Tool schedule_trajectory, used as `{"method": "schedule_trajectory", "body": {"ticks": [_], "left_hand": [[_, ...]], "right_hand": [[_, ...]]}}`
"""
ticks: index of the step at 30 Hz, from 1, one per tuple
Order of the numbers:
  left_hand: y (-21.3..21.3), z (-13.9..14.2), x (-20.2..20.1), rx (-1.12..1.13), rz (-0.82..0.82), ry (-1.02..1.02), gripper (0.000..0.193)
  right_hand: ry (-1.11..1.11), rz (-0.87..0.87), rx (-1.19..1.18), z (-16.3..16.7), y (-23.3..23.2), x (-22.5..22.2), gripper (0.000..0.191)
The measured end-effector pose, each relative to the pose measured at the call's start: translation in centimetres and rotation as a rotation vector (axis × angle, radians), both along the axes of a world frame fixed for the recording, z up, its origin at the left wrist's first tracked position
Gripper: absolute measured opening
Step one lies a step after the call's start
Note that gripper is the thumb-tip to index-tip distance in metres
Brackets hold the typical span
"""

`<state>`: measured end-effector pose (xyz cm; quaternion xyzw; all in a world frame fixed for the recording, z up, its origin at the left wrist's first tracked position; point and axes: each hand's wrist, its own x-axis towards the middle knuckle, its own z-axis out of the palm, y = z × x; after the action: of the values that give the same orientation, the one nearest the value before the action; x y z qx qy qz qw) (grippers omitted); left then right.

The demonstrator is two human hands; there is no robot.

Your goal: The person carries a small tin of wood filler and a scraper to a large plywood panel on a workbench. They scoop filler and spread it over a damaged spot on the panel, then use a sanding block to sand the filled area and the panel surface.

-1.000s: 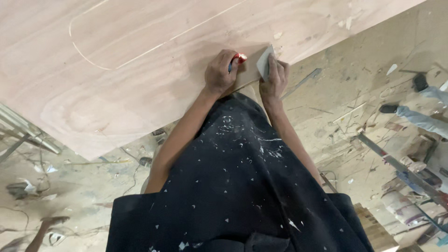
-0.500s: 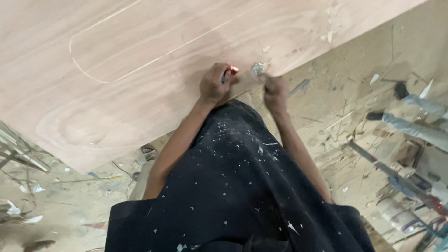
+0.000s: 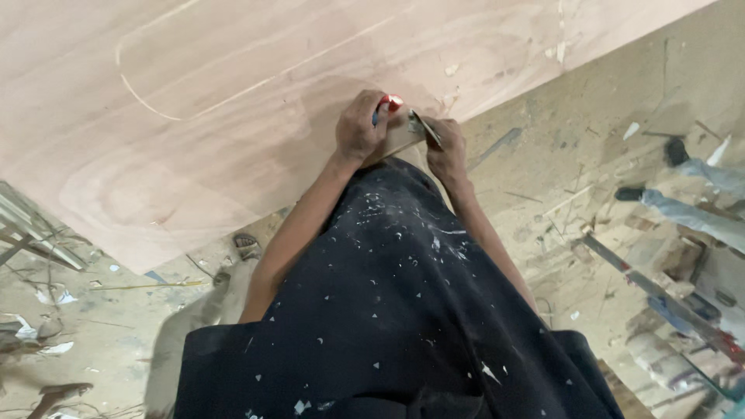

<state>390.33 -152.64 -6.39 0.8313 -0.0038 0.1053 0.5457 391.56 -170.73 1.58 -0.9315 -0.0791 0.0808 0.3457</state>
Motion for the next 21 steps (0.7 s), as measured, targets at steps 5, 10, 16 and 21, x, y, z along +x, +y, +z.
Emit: {"method": "schedule_trajectory", "body": {"ticks": [5,10,16,21], "left_hand": [[0.1,0.0,-0.1,-0.018,0.005,0.02,0.007],[0.1,-0.1,-0.2,-0.015,-0.001,0.04,0.007],[-0.2,0.5,-1.0,-0.032,-0.005,0.04,0.006],[-0.8,0.3,-1.1,-0.011,-0.005,0.024,0.007]], "right_hand": [[0.045,-0.222,-0.134,-0.5,-2.2,2.7,0.029],[-0.258,-0.016,-0.384,-3.1,-0.6,0.9,0.056],[-0.235,0.031,-0.501,-4.6,-0.1,-2.6,0.065],[-0.145,0.059,-0.439,-3.6,-0.6,-4.5,0.065]]}}
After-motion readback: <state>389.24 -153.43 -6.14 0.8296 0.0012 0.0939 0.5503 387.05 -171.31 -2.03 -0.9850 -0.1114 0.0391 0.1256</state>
